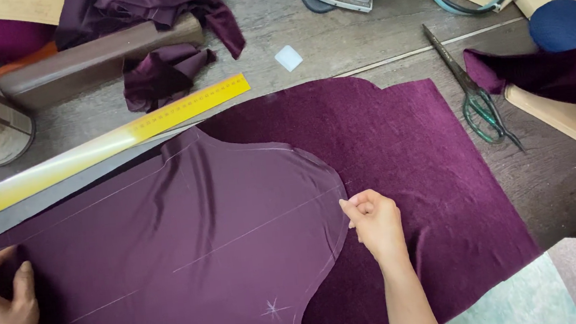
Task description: The person aligns a transparent pattern piece on a large sheet of dark purple fabric. They use a yellow ruler and a white marking tool to trace lines onto the fabric. Finally, they use a pair of scissors to cut the fabric along the marked lines.
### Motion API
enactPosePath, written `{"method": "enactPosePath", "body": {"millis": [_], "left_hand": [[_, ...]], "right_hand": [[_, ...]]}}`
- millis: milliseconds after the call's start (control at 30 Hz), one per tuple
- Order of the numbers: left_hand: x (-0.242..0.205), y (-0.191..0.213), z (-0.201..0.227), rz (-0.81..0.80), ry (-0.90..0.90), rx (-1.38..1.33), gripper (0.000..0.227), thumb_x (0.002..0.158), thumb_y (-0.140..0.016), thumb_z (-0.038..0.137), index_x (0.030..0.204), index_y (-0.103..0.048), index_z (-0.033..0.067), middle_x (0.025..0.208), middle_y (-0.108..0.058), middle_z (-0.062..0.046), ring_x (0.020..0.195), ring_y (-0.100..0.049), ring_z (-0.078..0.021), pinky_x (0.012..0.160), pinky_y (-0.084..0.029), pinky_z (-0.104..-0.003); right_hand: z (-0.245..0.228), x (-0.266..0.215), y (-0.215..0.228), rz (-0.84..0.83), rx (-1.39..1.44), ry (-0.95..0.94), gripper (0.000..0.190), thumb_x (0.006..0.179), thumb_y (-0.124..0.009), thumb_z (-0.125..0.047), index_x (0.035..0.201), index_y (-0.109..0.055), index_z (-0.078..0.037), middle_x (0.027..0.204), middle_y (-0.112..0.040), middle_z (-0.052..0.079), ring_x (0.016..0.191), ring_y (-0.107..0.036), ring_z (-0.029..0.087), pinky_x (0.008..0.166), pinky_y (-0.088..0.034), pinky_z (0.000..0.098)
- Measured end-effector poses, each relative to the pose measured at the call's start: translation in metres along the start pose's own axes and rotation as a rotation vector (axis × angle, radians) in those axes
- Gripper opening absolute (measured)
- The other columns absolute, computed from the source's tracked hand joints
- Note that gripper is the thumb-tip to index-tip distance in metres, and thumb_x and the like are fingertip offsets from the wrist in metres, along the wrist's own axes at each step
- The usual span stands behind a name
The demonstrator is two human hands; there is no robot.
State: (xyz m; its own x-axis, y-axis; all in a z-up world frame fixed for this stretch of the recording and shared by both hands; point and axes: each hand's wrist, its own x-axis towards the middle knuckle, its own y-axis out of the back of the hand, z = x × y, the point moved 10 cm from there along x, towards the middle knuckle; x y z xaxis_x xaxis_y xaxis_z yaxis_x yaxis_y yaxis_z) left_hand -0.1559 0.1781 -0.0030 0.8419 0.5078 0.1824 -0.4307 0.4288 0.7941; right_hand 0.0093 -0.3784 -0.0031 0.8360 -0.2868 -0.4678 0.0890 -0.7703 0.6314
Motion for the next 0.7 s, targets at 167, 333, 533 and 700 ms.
{"method": "enactPosePath", "body": {"millis": [167,333,533,700], "left_hand": [[-0.001,-0.002,-0.006,0.0,-0.012,-0.002,0.029,0.102,-0.06,-0.001,0.128,-0.064,-0.011,0.13,-0.05,-0.028,0.126,-0.047,-0.0375,0.112,-0.034,-0.045],[0.0,-0.007,0.011,0.033,-0.048,0.194,0.035,0.101,-0.066,0.008,0.133,-0.067,-0.0064,0.128,-0.056,-0.027,0.118,-0.055,-0.0386,0.104,-0.043,-0.047],[0.008,-0.041,0.161,-0.012,-0.355,0.29,0.035,0.083,-0.069,0.016,0.116,-0.069,0.0035,0.123,-0.068,-0.019,0.113,-0.063,-0.0369,0.1,-0.048,-0.047],[-0.012,-0.114,0.233,-0.167,-0.581,0.289,0.061,0.085,-0.058,0.043,0.139,-0.048,0.0159,0.15,-0.043,-0.008,0.139,-0.038,-0.0304,0.11,-0.027,-0.06]], "right_hand": [[0.008,0.006,-0.001,0.014,0.015,0.024,0.019,0.084,-0.072,-0.023,0.074,-0.062,-0.01,0.053,-0.062,0.004,0.033,-0.041,0.012,0.038,-0.035,0.0263],[-0.003,-0.003,0.003,0.004,-0.041,0.006,0.018,0.084,-0.071,-0.024,0.08,-0.06,-0.011,0.055,-0.066,0.005,0.035,-0.043,0.012,0.046,-0.042,0.0263],[-0.059,-0.028,-0.004,0.312,-0.163,0.412,0.01,0.083,-0.064,-0.028,0.087,-0.067,-0.019,0.084,-0.068,-0.003,0.071,-0.063,0.015,0.07,-0.048,0.0337],[-0.119,-0.07,-0.097,0.011,-0.382,0.903,0.048,0.097,-0.041,-0.031,0.139,-0.045,-0.006,0.15,-0.038,0.011,0.141,-0.028,0.037,0.112,-0.015,0.0591]]}}
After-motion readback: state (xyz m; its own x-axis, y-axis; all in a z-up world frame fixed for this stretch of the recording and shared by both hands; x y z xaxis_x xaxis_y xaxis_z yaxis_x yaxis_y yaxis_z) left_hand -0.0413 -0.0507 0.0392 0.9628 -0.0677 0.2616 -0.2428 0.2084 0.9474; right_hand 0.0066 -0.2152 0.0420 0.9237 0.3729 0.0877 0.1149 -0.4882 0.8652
